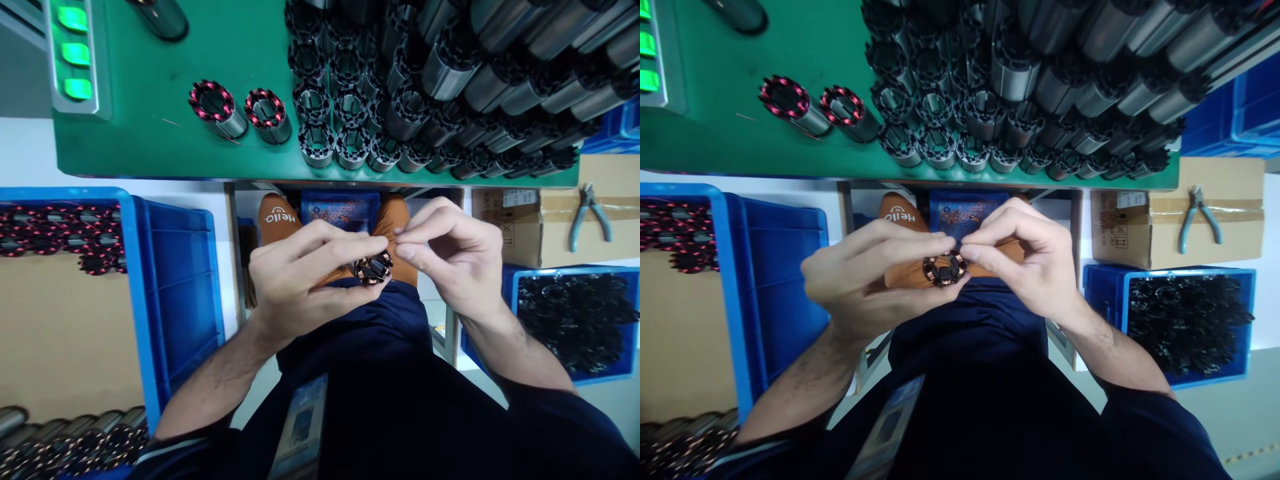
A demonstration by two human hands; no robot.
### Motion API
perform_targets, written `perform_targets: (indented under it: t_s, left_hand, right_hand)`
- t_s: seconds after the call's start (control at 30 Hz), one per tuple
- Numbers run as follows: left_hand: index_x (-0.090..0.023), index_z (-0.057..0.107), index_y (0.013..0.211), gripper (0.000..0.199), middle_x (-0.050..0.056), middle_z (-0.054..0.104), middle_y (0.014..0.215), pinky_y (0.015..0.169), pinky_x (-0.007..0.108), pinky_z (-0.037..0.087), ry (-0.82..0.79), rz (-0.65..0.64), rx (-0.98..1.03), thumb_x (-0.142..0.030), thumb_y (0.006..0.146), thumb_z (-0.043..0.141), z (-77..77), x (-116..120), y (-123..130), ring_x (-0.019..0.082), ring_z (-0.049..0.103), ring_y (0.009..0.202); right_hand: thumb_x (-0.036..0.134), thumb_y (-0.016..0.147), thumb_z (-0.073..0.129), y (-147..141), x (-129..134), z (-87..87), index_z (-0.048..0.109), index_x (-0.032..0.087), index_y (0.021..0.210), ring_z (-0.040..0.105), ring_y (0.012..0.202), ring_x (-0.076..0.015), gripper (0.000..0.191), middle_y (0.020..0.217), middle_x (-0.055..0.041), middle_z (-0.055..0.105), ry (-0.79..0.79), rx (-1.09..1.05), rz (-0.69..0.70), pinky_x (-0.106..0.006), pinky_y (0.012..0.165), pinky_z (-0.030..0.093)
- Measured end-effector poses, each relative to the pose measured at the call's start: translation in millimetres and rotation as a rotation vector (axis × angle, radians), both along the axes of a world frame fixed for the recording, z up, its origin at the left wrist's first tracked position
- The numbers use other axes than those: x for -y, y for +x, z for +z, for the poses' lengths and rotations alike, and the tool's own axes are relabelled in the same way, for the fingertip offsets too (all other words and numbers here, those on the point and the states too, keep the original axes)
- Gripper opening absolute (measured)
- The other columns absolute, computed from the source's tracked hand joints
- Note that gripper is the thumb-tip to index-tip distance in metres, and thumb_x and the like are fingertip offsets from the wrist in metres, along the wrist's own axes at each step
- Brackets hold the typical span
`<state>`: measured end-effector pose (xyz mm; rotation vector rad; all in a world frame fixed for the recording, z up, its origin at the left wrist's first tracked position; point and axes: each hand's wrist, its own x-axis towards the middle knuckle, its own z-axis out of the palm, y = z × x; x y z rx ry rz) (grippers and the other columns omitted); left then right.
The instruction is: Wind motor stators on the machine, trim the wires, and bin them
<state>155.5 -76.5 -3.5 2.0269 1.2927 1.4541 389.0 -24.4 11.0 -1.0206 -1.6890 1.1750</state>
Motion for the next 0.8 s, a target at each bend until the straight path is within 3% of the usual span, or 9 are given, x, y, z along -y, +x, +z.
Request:
perform_targets:
  t_s: [0.13,0.2,0.27,0.37,0.47,0.67,0.8]
  left_hand:
    - [-0.032,0.085,0.12,0.023,-0.003,0.087,0.104,0.074,0.035,0.069,-0.051,0.125,-0.02,-0.037,0.102,0.098,9.9,-1,0,0.017,0.083,0.088]
    - [-0.033,0.084,0.117,0.019,-0.003,0.086,0.102,0.074,0.039,0.068,-0.087,0.183,-0.04,-0.042,0.104,0.095,13.4,-1,1,0.019,0.081,0.086]
    - [-0.034,0.083,0.117,0.02,-0.003,0.085,0.101,0.074,0.041,0.067,-0.086,0.201,-0.044,-0.044,0.105,0.095,14.6,-1,1,0.019,0.079,0.085]
    - [-0.034,0.082,0.12,0.023,-0.003,0.086,0.102,0.072,0.041,0.066,-0.058,0.18,-0.045,-0.045,0.104,0.096,13.4,-2,0,0.02,0.079,0.085]
    - [-0.035,0.081,0.123,0.022,-0.003,0.086,0.106,0.076,0.042,0.066,-0.068,0.181,-0.054,-0.043,0.106,0.093,11.5,-3,0,0.021,0.08,0.09]
    - [-0.029,0.068,0.132,0.028,0.004,0.079,0.118,0.091,0.043,0.066,-0.045,0.091,-0.048,-0.042,0.114,0.085,6.9,-5,6,0.022,0.075,0.108]
    - [-0.03,0.06,0.132,0.023,0.007,0.071,0.119,0.099,0.048,0.067,-0.048,0.038,0.0,-0.05,0.123,0.065,3.2,-7,10,0.025,0.073,0.118]
  right_hand:
    - [0.047,0.108,0.09,-1,2,-9.6,0.089,0.032,0.104,0.071,0.088,-0.0216,0.016,0.094,-0.0036,0.074,-0.007,-0.109,-0.144,-0.04,0.084,0.066]
    - [0.045,0.107,0.091,-3,8,-12.6,0.088,0.033,0.118,0.072,0.091,-0.0223,0.016,0.1,-0.0041,0.077,0.054,-0.096,-0.129,-0.041,0.086,0.066]
    - [0.041,0.098,0.101,-6,15,-13.0,0.088,0.034,0.127,0.075,0.098,-0.0257,0.033,0.107,-0.0057,0.081,0.173,-0.032,-0.065,-0.045,0.089,0.067]
    - [0.032,0.093,0.104,-12,22,-10.1,0.089,0.032,0.121,0.078,0.1,-0.0275,0.032,0.105,-0.0058,0.083,0.298,0.0,-0.034,-0.048,0.095,0.069]
    - [0.024,0.097,0.099,-13,20,-5.6,0.089,0.03,0.11,0.077,0.093,-0.0244,0.017,0.1,-0.0035,0.083,0.273,0.008,-0.041,-0.048,0.099,0.07]
    - [0.022,0.1,0.096,-6,9,4.2,0.089,0.029,0.108,0.077,0.093,-0.0232,0.013,0.097,-0.0022,0.082,0.255,0.016,-0.001,-0.048,0.107,0.068]
    - [0.033,0.103,0.096,-17,18,3.9,0.091,0.03,0.105,0.078,0.09,-0.0201,0.006,0.095,-0.0016,0.082,0.026,-0.083,-0.07,-0.04,0.095,0.071]
